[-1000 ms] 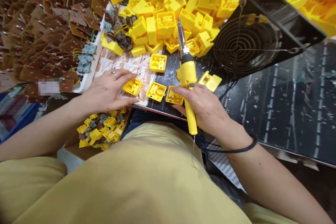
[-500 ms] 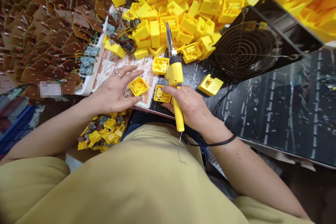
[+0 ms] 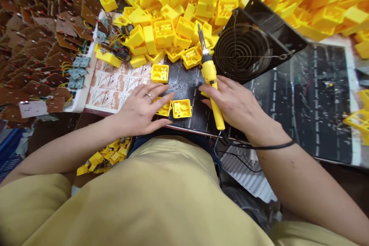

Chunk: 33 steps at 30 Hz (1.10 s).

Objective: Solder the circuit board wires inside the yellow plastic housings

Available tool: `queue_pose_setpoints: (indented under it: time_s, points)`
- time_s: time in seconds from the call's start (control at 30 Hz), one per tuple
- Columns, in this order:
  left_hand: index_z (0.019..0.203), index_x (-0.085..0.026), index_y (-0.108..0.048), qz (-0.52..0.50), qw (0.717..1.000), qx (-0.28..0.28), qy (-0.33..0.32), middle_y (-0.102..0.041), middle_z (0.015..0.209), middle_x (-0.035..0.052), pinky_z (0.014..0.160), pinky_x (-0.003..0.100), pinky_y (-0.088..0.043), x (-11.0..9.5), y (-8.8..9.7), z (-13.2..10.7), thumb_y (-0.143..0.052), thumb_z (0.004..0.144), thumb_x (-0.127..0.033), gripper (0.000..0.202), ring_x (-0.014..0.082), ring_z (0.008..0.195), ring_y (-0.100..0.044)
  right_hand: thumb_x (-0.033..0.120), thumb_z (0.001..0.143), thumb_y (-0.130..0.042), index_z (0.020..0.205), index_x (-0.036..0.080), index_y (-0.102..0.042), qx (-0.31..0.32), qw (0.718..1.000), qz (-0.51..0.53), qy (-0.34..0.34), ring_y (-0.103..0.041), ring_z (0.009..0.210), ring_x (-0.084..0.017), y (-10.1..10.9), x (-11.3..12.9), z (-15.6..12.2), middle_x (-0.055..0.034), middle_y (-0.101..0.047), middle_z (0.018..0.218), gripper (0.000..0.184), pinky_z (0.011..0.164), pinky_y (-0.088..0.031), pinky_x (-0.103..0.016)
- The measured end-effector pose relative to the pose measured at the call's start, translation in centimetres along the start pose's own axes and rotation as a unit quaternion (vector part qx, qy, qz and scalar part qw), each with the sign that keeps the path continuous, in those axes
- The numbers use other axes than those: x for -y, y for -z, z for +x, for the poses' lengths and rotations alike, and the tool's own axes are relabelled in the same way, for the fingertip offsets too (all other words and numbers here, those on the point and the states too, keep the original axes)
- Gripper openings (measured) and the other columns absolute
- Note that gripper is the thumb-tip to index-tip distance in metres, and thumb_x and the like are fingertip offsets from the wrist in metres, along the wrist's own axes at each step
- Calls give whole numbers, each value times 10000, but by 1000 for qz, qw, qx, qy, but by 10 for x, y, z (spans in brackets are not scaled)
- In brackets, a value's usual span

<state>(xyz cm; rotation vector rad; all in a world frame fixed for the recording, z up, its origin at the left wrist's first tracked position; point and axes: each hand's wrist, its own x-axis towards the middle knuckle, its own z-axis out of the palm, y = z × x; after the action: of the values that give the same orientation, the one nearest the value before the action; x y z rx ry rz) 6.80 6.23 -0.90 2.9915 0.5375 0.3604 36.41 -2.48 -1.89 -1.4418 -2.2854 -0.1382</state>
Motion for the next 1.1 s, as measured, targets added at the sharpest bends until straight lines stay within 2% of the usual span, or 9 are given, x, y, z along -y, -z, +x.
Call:
queue_pose_setpoints:
  time_s: [0.1, 0.2, 0.33, 0.47, 0.57, 0.73, 0.83, 0.97, 1.1]
  points:
    - [1491, -118, -492, 45, 998, 44, 33, -594, 1449, 203, 1032, 550, -419, -22, -11, 15, -481, 989, -612, 705, 379, 1308, -542, 240, 971, -606, 1192, 232, -634, -12, 1000, 20, 6, -684, 1122, -301, -3, 3, -1, -100, -724, 1147, 223, 849, -605, -406]
    - [1481, -76, -486, 65, 993, 88, 32, -661, 1332, 186, 930, 455, -445, -25, -11, 17, -522, 1011, -457, 607, 330, 1199, -599, 231, 949, -639, 1277, 242, -572, -39, 996, 83, 0, -707, 1091, -248, -2, 19, -2, -75, -703, 1258, 335, 891, -612, -372]
    - [1479, -62, -486, 69, 995, 74, 10, -664, 1297, 193, 1004, 467, -411, -4, 2, 13, -490, 996, -572, 703, 346, 1193, -591, 222, 941, -666, 1257, 240, -567, -71, 986, 149, -33, -742, 944, -198, -1, 38, -4, -42, -733, 1164, 331, 713, -612, -273]
    - [1476, -131, -507, 70, 989, 46, 125, -626, 1347, 206, 1031, 502, -405, 21, 18, 33, -487, 968, -639, 719, 386, 1249, -558, 203, 951, -649, 1228, 239, -564, -81, 984, 153, -36, -742, 913, -174, -11, 43, 0, -23, -741, 1081, 292, 727, -607, -242]
    - [1397, -146, -577, 65, 974, 77, 201, -632, 1325, 215, 988, 492, -444, 25, 20, 59, -576, 950, -557, 607, 411, 1256, -565, 240, 952, -661, 1252, 227, -546, -89, 986, 133, -38, -737, 985, -219, -17, 40, 2, -64, -728, 1145, 321, 823, -621, -314]
    - [1234, -134, -681, 45, 966, 130, 219, -680, 1220, 190, 972, 549, -492, 21, 19, 80, -580, 957, -466, 444, 424, 1166, -648, 428, 926, -699, 1304, 225, -531, -51, 994, 98, -14, -712, 1041, -285, -15, 34, -2, -107, -707, 1167, 461, 904, -612, -438]
    - [1306, -197, -656, -13, 977, 133, 164, -649, 1279, 113, 1049, 529, -488, 42, 45, 67, -539, 940, -392, 431, 351, 1200, -647, 295, 921, -716, 1310, 213, -527, -50, 995, 88, -16, -717, 1006, -255, -14, 34, -8, -97, -713, 1130, 440, 833, -611, -369]
    - [1513, -251, -462, -97, 982, 156, 50, -455, 1559, 90, 1198, 473, -406, 87, 89, 19, -525, 903, -447, 644, 273, 1398, -483, 299, 894, -752, 1308, 215, -534, -44, 993, 107, 0, -716, 1010, -232, -17, 35, -14, -114, -691, 1229, 475, 793, -602, -324]
    - [1552, -230, -401, -115, 954, 267, 73, -551, 1498, 92, 1170, 490, -442, 101, 91, -33, -468, 905, -289, 653, 273, 1385, -524, 301, 905, -736, 1337, 227, -521, -23, 993, 118, 5, -697, 1095, -254, -20, 34, -13, -112, -677, 1264, 488, 828, -607, -352]
